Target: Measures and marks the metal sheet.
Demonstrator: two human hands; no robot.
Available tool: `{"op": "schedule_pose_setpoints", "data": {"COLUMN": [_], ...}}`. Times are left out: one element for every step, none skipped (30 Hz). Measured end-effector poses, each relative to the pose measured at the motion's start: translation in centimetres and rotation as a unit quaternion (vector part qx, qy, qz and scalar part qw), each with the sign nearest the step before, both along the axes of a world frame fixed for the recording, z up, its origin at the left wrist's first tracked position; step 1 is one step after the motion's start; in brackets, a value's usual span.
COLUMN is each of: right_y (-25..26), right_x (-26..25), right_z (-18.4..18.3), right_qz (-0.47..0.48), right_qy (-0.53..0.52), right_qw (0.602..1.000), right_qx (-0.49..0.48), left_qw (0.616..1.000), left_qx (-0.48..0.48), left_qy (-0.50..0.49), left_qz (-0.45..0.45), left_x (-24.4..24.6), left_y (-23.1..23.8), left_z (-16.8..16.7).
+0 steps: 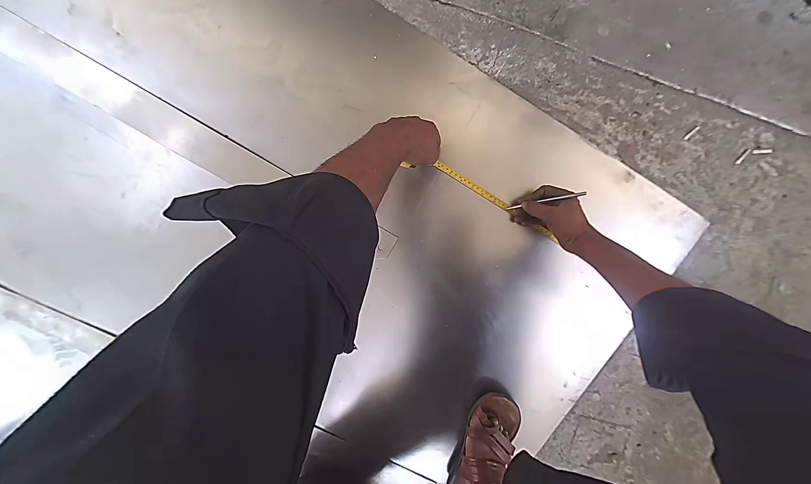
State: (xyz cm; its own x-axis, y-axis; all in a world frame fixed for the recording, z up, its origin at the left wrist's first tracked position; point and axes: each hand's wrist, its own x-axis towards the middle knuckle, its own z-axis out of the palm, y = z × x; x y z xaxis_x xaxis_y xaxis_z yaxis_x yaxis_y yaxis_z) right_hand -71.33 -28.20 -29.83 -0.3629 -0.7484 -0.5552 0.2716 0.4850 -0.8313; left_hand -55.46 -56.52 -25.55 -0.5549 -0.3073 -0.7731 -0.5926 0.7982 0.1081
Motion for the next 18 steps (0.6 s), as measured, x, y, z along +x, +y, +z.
{"op": "schedule_pose_setpoints", "data": {"right_y": [0.3,0.1,-0.3,-0.5,-0.9,-1.0,-0.9,-1.1,-1.3,-1.6,-1.6,-1.6,-1.7,-1.6,-1.6,-1.7,-1.7,-1.6], "right_x": [0.0,0.2,0.6,0.9,1.2,1.4,1.6,1.7,1.6,1.7,1.8,1.9,1.8,1.8,1.8,1.9,2.1,2.1], "right_z": [0.0,0.0,0.0,-0.1,-0.3,-0.5,-0.8,-0.9,-1.0,-1.2,-1.3,-1.4,-1.4,-1.5,-1.4,-1.3,-1.2,-1.1], "right_qz": [-0.016,-0.031,-0.042,-0.046,-0.047,-0.047,-0.044,-0.041,-0.032,-0.026,-0.022,-0.022,-0.024,-0.026,-0.026,-0.025,-0.026,-0.027], "right_qy": [-0.005,-0.002,0.007,0.016,0.024,0.034,0.047,0.061,0.077,0.087,0.095,0.099,0.101,0.104,0.107,0.110,0.111,0.110], "right_qw": [1.000,1.000,0.999,0.998,0.998,0.997,0.996,0.994,0.993,0.993,0.992,0.991,0.991,0.990,0.990,0.991,0.991,0.991], "right_qx": [0.003,-0.005,-0.017,-0.029,-0.042,-0.056,-0.067,-0.076,-0.079,-0.081,-0.082,-0.084,-0.089,-0.090,-0.086,-0.078,-0.071,-0.067], "left_qw": [1.000,1.000,1.000,1.000,1.000,1.000,0.999,0.999,0.999,0.999,0.999,0.999,0.999,0.999,0.999,0.999,0.999,0.999], "left_qx": [0.005,0.008,0.012,0.016,0.019,0.025,0.031,0.033,0.035,0.037,0.038,0.039,0.037,0.034,0.029,0.023,0.015,0.013], "left_qy": [-0.001,0.003,0.000,-0.002,0.000,0.004,0.004,0.008,0.012,0.018,0.023,0.023,0.023,0.023,0.021,0.018,0.017,0.015], "left_qz": [-0.004,-0.006,-0.005,-0.007,-0.012,-0.018,-0.020,-0.023,-0.023,-0.022,-0.021,-0.020,-0.019,-0.018,-0.022,-0.028,-0.040,-0.044], "left_x": [0.0,-0.1,-0.2,-0.2,-0.2,-0.1,-0.1,-0.2,-0.2,0.0,0.2,0.3,0.2,0.1,0.1,0.0,-0.1,-0.1], "left_y": [-0.1,-0.3,-0.4,-0.4,-0.6,-0.6,-0.5,-0.6,-0.6,-0.7,-0.7,-0.7,-0.7,-0.6,-0.6,-0.7,-0.8,-0.7], "left_z": [0.0,0.0,0.2,0.3,0.5,0.4,0.3,0.3,0.3,0.3,0.2,0.3,0.5,0.5,0.3,0.1,-0.2,-0.4]}}
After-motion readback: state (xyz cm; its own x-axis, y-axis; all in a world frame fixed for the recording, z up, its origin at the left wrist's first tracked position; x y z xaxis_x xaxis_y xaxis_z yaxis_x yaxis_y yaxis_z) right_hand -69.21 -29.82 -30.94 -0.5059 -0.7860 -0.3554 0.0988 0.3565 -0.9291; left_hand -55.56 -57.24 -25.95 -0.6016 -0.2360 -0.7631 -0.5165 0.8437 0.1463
